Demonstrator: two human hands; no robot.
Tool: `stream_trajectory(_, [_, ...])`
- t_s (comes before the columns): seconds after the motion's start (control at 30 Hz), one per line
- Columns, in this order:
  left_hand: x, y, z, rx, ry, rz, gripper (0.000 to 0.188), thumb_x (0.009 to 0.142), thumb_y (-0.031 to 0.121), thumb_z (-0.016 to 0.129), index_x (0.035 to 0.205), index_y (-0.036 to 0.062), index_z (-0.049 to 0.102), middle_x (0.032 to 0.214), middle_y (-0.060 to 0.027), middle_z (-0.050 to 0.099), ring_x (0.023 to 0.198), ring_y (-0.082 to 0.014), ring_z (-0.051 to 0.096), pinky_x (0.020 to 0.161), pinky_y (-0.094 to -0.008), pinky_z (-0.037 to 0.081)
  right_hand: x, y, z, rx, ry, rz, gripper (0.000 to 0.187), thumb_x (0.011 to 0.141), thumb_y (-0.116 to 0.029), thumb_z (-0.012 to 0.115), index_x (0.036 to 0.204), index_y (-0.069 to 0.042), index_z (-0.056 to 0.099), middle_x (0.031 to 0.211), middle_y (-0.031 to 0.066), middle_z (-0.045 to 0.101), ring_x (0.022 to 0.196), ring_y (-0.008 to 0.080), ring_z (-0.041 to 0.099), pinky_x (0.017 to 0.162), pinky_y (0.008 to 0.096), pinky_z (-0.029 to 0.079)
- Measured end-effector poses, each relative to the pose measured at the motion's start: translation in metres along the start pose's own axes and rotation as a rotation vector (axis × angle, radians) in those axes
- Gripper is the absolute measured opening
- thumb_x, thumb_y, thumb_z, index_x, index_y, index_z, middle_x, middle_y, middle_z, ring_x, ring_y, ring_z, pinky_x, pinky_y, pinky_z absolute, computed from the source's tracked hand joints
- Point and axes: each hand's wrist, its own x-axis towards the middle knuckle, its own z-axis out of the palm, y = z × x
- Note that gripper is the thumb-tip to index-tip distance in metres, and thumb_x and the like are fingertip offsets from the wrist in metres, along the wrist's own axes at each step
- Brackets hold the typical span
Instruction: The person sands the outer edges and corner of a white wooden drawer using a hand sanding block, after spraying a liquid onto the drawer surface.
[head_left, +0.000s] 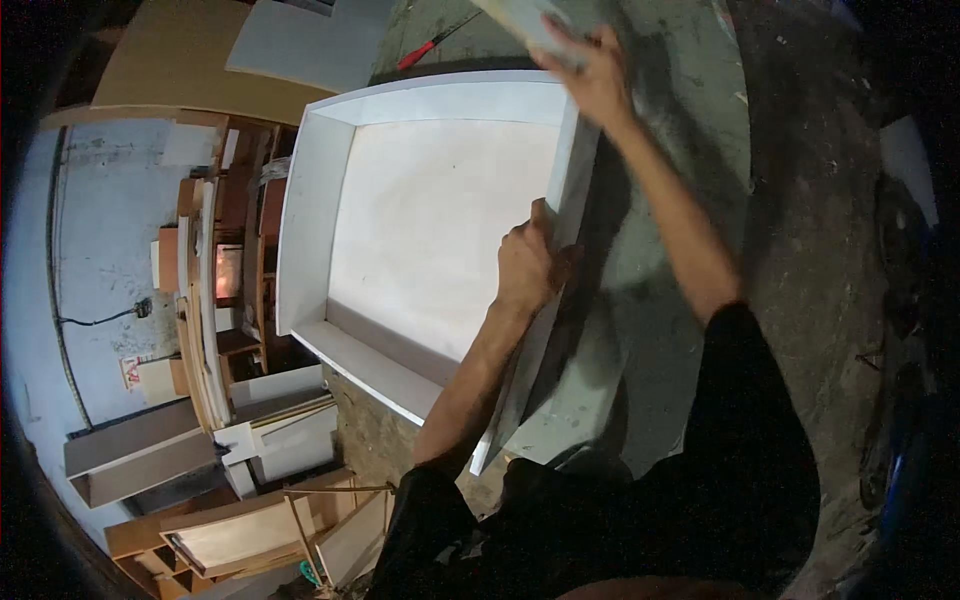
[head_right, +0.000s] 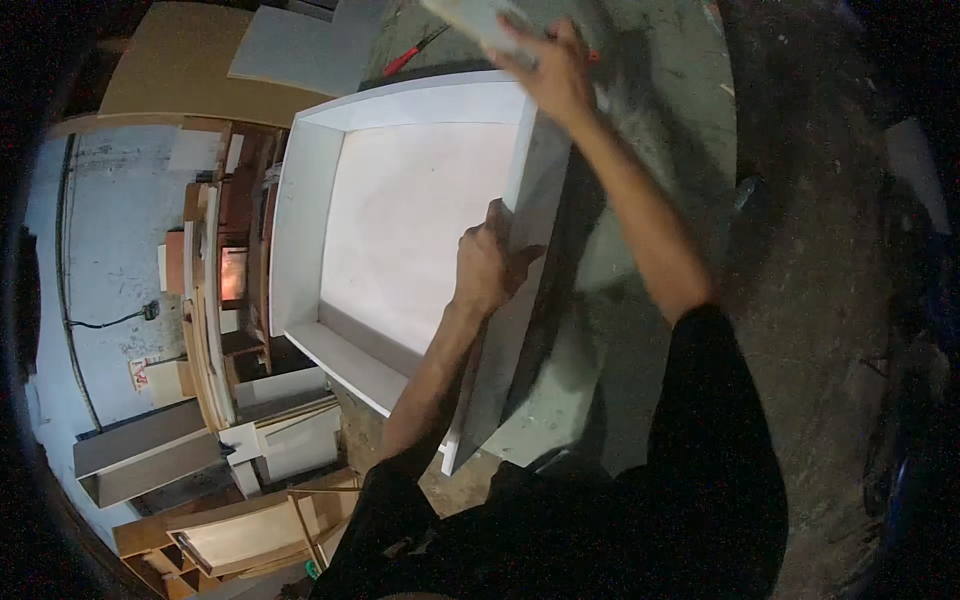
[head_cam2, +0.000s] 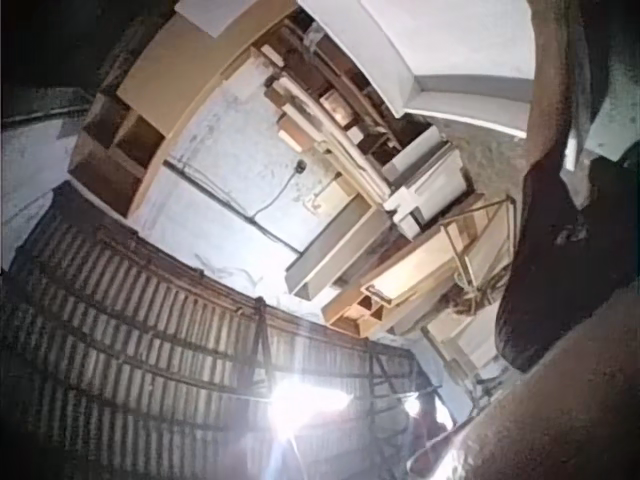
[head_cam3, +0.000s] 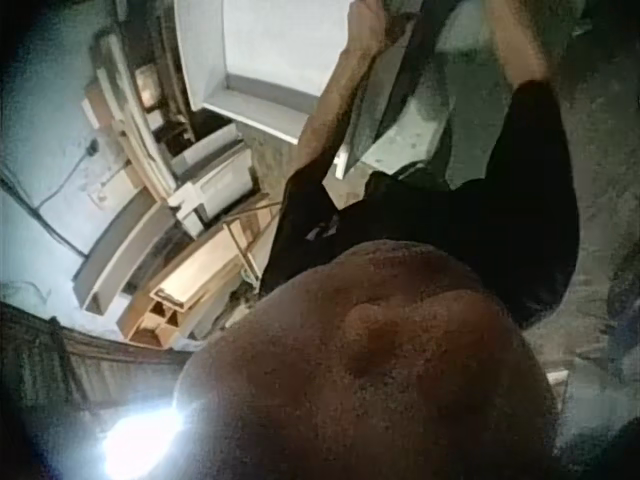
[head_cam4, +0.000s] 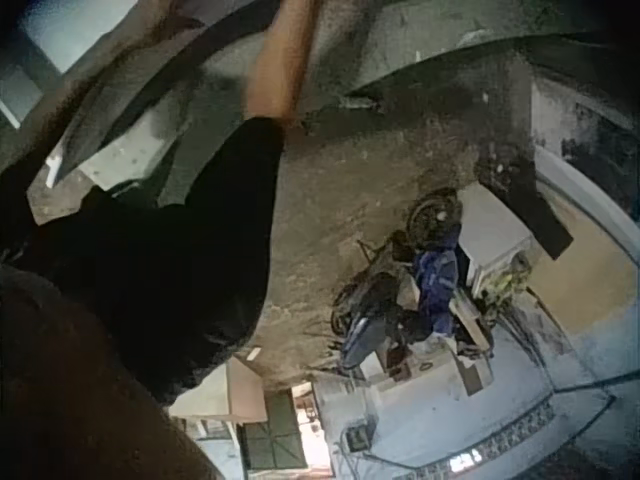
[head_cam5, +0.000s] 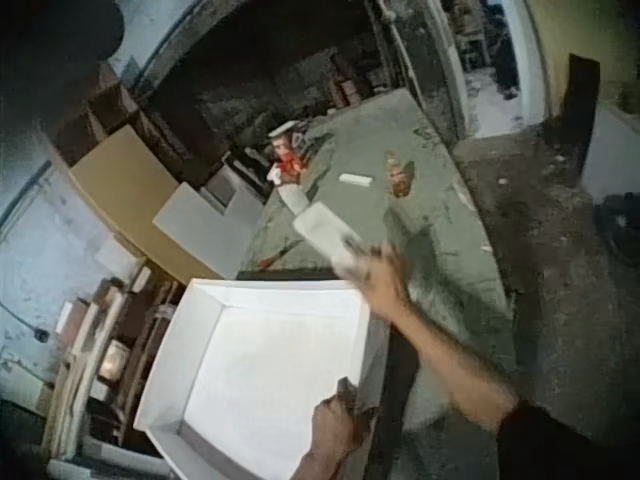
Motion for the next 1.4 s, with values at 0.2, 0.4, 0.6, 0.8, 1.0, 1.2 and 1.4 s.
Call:
stream_trajectory(0.2, [-0.017, -0.012, -0.013, 0.032, 0.071, -0.024, 0.059, 0.076, 0.024, 0.083, 0.111, -0.0047, 0.045, 0.082, -0.0285, 0.067, 0.078, -0.046, 0.068, 0.067, -0.0497, 0.055, -0.05, -0.064, -0.008, 0.036, -0.205, 0.055, 0.052, 0.079, -0.045, 0.079, 0.128, -0.031, 0.067, 0.1, 0.012, 0.051, 0.1, 0.028, 0.053, 0.092, 0.0407, 0.047])
stream_trajectory(0.4, [-0.011, -0.016, -0.006, 0.012, 0.044, -0.041, 0.059, 0.077, 0.025, 0.083, 0.112, -0.0042, 0.045, 0.08, -0.0268, 0.067, 0.077, -0.045, 0.069, 0.067, -0.049, 0.056, -0.046, -0.037, 0.009, 0.038, -0.021, 0.04, 0.051, 0.081, -0.049, 0.076, 0.129, -0.035, 0.066, 0.113, 0.0162, 0.055, 0.099, 0.0285, 0.055, 0.089, 0.0431, 0.048])
stream_trajectory(0.6, [-0.008, 0.002, -0.007, 0.055, 0.024, -0.049, 0.064, 0.076, 0.025, 0.083, 0.117, -0.0054, 0.044, 0.08, -0.0277, 0.066, 0.078, -0.0446, 0.068, 0.067, -0.0475, 0.056, -0.005, -0.006, 0.0, -0.092, -0.021, 0.013, 0.049, 0.081, -0.043, 0.079, 0.128, -0.035, 0.067, 0.103, 0.0117, 0.053, 0.092, 0.028, 0.054, 0.082, 0.0409, 0.049])
stream_trajectory(0.8, [-0.023, -0.022, -0.007, -0.008, 0.038, -0.018, 0.063, 0.076, 0.022, 0.082, 0.119, -0.0031, 0.045, 0.082, -0.026, 0.067, 0.079, -0.0449, 0.067, 0.067, -0.0482, 0.055, 0.002, 0.009, 0.024, -0.153, 0.144, -0.117, 0.049, 0.083, -0.045, 0.078, 0.128, -0.03, 0.067, 0.103, 0.0139, 0.055, 0.093, 0.0269, 0.056, 0.081, 0.0398, 0.049])
stream_trajectory(1.0, [-0.02, -0.009, -0.005, -0.002, 0.047, -0.065, 0.055, 0.079, 0.021, 0.079, 0.118, 0.0, 0.047, 0.084, -0.0262, 0.067, 0.079, -0.046, 0.067, 0.067, -0.0493, 0.056, 0.006, 0.051, 0.036, 0.292, -0.064, 0.236, 0.061, 0.084, -0.049, 0.077, 0.134, -0.017, 0.063, 0.105, 0.0113, 0.069, 0.08, 0.0108, 0.059, 0.069, 0.0311, 0.05])
stream_trajectory(1.2, [-0.025, -0.011, -0.008, -0.056, 0.086, -0.014, 0.055, 0.079, 0.019, 0.079, 0.118, -0.0006, 0.047, 0.086, -0.0269, 0.068, 0.081, -0.0461, 0.068, 0.067, -0.0501, 0.056, 0.005, 0.045, -0.007, 0.472, -0.015, 0.409, 0.056, 0.086, -0.049, 0.074, 0.131, -0.018, 0.066, 0.097, 0.0107, 0.072, 0.084, 0.0118, 0.065, 0.073, 0.0286, 0.053])
stream_trajectory(1.4, [-0.02, -0.013, -0.003, -0.031, 0.068, -0.031, 0.053, 0.078, 0.017, 0.08, 0.113, -0.0019, 0.046, 0.081, -0.0279, 0.067, 0.079, -0.0482, 0.066, 0.066, -0.0506, 0.055, -0.015, -0.006, -0.012, 0.297, -0.008, 0.135, 0.049, 0.083, -0.039, 0.079, 0.127, -0.023, 0.069, 0.103, 0.0087, 0.059, 0.098, 0.0208, 0.058, 0.085, 0.0326, 0.049])
